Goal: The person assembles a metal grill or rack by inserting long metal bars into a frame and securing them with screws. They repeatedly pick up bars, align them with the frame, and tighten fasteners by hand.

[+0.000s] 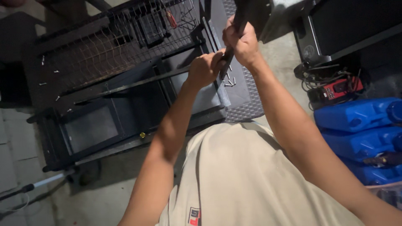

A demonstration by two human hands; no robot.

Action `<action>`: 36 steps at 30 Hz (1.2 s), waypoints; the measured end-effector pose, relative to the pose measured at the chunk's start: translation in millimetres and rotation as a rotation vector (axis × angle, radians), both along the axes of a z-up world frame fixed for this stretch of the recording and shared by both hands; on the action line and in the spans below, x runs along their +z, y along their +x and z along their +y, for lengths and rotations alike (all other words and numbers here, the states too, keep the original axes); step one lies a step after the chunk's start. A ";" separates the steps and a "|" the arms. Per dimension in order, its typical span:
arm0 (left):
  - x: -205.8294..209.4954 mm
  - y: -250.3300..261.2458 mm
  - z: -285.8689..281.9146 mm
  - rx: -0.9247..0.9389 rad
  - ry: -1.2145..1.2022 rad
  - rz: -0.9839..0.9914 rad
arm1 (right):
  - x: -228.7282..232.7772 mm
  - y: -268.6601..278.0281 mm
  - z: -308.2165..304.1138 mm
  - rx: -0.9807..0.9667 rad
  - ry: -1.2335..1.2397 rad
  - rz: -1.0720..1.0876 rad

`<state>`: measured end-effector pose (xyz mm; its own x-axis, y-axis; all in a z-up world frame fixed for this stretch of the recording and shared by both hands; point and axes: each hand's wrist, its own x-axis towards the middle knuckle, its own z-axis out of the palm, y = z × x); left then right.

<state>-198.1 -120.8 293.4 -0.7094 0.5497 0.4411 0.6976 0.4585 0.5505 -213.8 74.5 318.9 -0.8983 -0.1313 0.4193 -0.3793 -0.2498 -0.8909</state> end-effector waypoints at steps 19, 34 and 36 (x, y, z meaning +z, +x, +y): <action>-9.0 -8.8 21.9 -0.031 0.178 0.263 | 39.1 12.4 9.2 0.217 0.098 0.052; 25.4 3.7 20.4 0.099 -0.005 -0.054 | -159.6 6.8 47.2 -0.496 0.709 -0.332; 22.2 2.4 19.2 0.089 0.040 0.073 | -181.3 21.0 43.6 -0.467 0.946 -0.482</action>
